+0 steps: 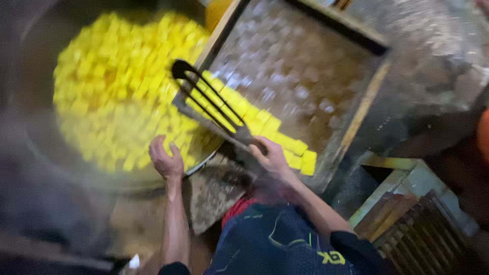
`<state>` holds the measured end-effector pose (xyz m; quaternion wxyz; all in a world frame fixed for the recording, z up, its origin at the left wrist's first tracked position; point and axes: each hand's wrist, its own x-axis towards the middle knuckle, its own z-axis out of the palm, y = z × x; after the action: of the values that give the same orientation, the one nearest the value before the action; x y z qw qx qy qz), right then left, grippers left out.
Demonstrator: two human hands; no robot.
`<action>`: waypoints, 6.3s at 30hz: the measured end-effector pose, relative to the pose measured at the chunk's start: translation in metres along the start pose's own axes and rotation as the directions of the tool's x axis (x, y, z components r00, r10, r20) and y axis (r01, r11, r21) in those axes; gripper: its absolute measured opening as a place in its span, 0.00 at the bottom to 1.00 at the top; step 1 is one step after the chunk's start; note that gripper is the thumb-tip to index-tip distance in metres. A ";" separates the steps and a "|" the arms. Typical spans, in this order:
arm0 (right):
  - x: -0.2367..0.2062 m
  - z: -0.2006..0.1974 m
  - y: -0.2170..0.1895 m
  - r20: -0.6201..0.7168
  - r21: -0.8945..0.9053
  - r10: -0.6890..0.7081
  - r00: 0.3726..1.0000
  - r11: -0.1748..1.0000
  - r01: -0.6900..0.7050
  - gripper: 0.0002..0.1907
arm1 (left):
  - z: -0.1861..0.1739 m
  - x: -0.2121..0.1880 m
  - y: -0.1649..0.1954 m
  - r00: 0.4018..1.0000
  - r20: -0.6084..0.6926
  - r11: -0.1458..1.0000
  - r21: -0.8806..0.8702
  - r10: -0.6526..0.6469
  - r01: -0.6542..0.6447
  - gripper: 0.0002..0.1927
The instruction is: The person stands over a large vat of hot yellow liquid filled with fried tofu cubes and uses a slotted skimmer to scoop the tofu out of the liquid. They transfer each skimmer load into a square bamboo draining tray, arranging the cubes in rows until the tray fills.
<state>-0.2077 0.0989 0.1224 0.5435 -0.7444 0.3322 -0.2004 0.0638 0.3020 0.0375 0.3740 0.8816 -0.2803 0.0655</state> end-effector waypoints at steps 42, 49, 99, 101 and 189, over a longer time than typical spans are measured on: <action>0.256 0.476 0.031 0.471 -0.376 0.175 0.865 0.926 0.018 0.20 | -0.033 -0.056 -0.152 0.780 0.449 0.899 0.242 -0.437 0.364 0.36; 0.180 0.366 0.045 0.331 -0.269 0.224 0.917 0.954 -0.136 0.30 | -0.045 -0.052 -0.136 0.851 0.366 0.926 0.150 -0.377 0.346 0.34; -0.133 -0.252 0.057 -0.108 -0.923 -0.028 0.994 0.374 -0.090 0.19 | 0.044 -0.001 0.097 0.943 0.062 0.933 -0.179 0.326 -0.311 0.06; -0.133 -0.256 0.056 -0.092 -0.948 -0.064 0.994 0.310 -0.068 0.17 | 0.050 0.004 0.115 0.932 0.084 0.915 -0.239 0.353 -0.325 0.08; 0.150 0.389 0.029 0.458 -0.648 0.491 0.741 0.755 -0.101 0.30 | -0.054 -0.052 -0.117 0.863 0.239 0.889 0.234 -0.444 0.393 0.38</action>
<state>0.1452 0.2495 -0.0421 0.3899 -0.8306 0.3062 0.2537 0.0894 0.4287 -0.0133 0.2550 0.9511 -0.1257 -0.1211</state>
